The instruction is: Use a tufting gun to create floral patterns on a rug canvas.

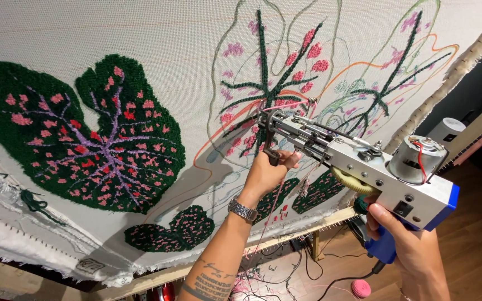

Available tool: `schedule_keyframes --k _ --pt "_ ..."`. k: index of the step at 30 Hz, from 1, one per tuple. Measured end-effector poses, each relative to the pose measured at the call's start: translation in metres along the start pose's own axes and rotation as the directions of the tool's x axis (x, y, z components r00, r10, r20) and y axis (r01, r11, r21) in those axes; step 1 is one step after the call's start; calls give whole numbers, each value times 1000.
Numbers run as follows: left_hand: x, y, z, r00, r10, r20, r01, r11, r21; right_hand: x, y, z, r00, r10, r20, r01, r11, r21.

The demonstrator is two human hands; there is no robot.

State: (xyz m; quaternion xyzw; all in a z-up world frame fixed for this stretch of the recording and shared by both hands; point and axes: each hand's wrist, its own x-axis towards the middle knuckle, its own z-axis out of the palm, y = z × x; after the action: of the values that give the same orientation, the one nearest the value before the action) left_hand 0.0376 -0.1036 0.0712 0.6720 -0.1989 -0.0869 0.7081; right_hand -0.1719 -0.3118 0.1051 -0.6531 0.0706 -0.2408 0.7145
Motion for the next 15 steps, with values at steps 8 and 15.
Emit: schedule_keyframes --k 8,15 --pt "5 5 -8 999 -18 -33 19 998 52 1 0 13 1000 16 -24 -16 1000 -17" --pt "21 6 -26 998 -8 -64 14 996 85 -4 3 47 999 -31 -29 29 996 -80"
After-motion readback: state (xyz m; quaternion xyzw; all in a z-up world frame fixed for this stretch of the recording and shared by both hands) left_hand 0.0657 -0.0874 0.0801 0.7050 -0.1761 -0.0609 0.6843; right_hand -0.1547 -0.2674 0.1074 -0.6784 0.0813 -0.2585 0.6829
